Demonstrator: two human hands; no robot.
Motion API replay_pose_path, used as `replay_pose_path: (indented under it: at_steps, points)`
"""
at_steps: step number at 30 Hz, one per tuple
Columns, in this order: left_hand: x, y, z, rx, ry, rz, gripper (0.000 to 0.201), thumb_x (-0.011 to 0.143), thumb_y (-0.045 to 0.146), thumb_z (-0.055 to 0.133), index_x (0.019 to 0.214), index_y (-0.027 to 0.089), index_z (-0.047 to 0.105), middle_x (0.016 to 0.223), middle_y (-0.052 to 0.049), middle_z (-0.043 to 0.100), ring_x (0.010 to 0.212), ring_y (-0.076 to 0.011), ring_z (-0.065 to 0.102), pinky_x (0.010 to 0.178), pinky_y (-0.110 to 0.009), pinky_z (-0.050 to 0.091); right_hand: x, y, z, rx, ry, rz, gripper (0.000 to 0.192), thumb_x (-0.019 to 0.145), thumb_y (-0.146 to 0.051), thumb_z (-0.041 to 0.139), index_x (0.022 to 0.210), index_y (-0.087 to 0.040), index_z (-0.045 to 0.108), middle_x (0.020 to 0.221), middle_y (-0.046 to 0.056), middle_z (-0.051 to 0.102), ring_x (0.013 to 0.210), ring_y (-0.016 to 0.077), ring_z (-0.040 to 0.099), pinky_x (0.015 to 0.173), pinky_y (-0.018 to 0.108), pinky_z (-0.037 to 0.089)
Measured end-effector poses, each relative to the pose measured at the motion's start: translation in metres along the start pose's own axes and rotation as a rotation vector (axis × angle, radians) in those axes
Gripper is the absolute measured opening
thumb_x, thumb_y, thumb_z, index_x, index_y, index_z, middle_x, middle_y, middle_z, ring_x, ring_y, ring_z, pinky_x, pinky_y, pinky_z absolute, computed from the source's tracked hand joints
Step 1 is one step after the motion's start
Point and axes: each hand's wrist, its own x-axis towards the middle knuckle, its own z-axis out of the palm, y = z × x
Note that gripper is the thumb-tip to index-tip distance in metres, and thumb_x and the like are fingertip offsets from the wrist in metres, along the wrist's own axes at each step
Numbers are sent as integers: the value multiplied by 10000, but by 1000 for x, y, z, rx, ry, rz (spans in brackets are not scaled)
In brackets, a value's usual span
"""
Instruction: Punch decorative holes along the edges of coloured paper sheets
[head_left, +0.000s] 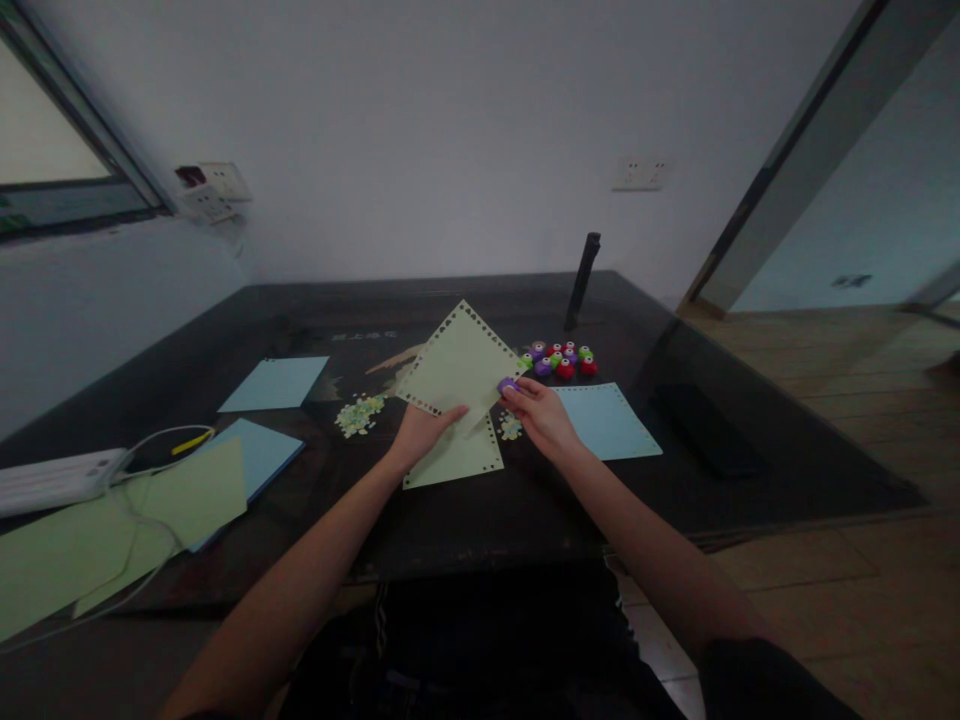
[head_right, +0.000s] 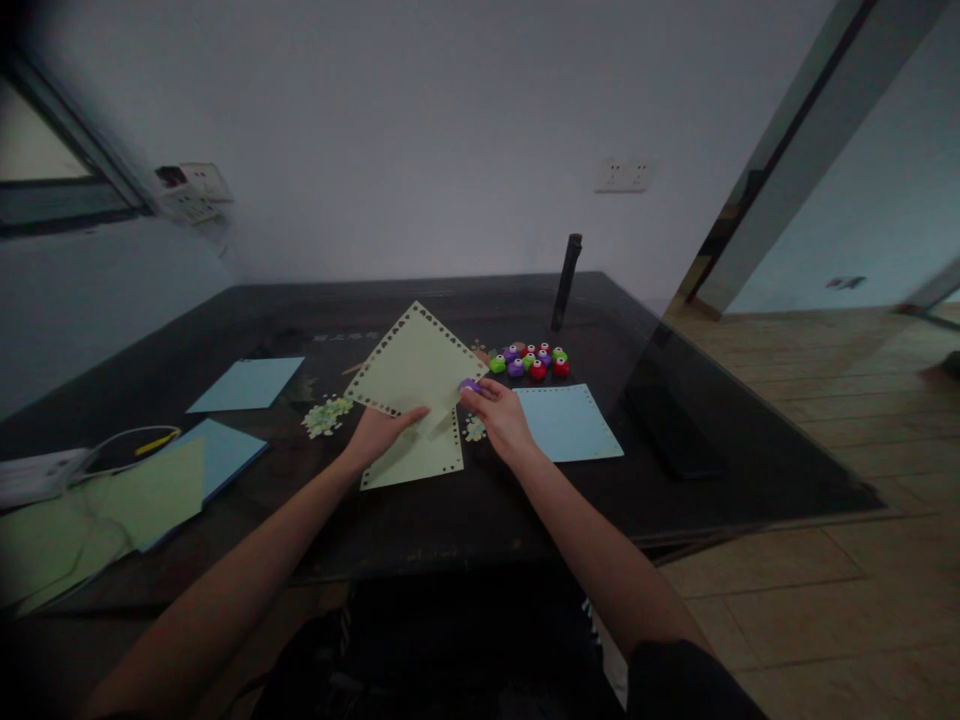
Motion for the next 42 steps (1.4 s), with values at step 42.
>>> replay_pose_path:
  at_steps: [42]
  points:
    - [0,-1,1,69,-7,-17,501,704,337,650,1167,171,552,1072,-113,668,1165,-236,529,1018,-417,350,-2,-1,2,7,45,34,317,518,-170,809,757,-173,600,755,0,665,753,132,633,826,316,497]
